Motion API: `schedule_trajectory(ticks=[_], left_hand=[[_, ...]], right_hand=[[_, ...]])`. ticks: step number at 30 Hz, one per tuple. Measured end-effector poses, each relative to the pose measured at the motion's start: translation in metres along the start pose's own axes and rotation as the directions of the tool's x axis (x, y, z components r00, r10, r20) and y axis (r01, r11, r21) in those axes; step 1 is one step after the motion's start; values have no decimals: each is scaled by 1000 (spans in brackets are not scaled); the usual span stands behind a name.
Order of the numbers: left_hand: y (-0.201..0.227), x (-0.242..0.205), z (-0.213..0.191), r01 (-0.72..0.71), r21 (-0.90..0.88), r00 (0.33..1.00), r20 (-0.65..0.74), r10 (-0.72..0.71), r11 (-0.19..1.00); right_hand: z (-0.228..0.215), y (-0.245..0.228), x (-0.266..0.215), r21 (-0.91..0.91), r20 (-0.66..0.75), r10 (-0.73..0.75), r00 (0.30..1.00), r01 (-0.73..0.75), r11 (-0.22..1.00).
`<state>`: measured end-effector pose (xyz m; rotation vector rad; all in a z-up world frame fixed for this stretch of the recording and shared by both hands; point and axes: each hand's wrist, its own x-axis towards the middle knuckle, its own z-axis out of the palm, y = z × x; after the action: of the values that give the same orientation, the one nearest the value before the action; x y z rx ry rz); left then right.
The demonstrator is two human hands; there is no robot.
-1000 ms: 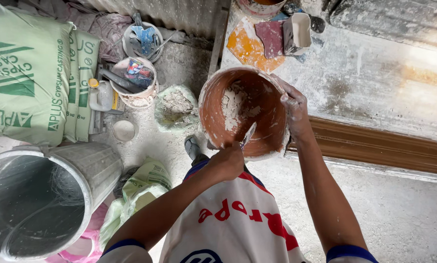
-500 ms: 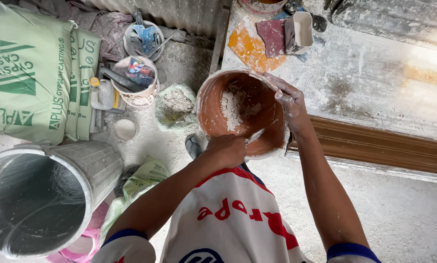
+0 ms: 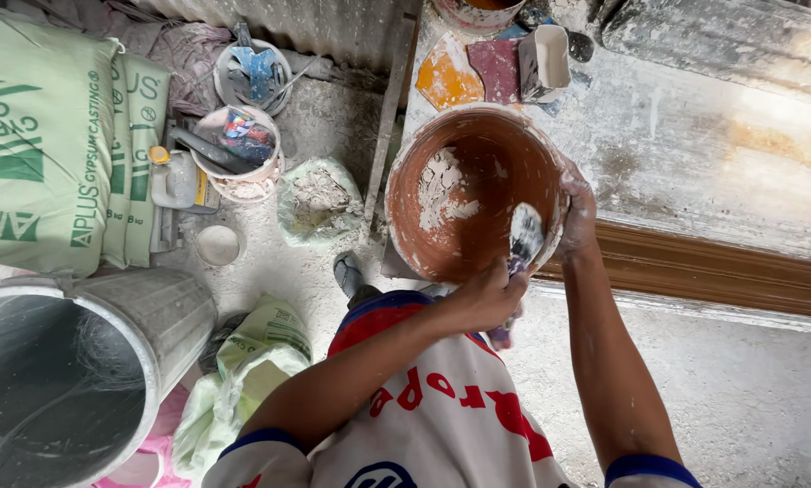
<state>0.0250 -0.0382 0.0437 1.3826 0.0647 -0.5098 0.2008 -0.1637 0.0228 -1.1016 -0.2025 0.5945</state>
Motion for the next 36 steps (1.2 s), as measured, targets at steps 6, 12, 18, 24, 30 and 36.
schedule_trajectory(ticks=[6, 12, 18, 24, 30, 36], left_hand=[[1, -3, 37, 109, -204, 993, -14, -114, 973], [6, -6, 53, 22, -304, 986, -151, -71, 952], [22, 0, 46, 71, -557, 974, -140, -178, 827], [40, 7, 31, -18, -404, 972, -223, -79, 915], [22, 15, 26, -43, -408, 963, -259, -71, 912], [-8, -7, 9, 135, -173, 981, -114, -156, 976]], right_hand=[[-6, 6, -6, 25, -143, 13, 990, -9, 1000], [-3, 14, -13, -68, -165, -43, 985, 32, 997], [3, 20, -7, -56, -125, -56, 991, 50, 997], [5, 15, -1, -26, -81, -12, 997, 10, 1000], [4, 18, -4, -161, -106, -40, 994, 22, 987], [25, -1, 2, -119, -207, 32, 978, -58, 991]])
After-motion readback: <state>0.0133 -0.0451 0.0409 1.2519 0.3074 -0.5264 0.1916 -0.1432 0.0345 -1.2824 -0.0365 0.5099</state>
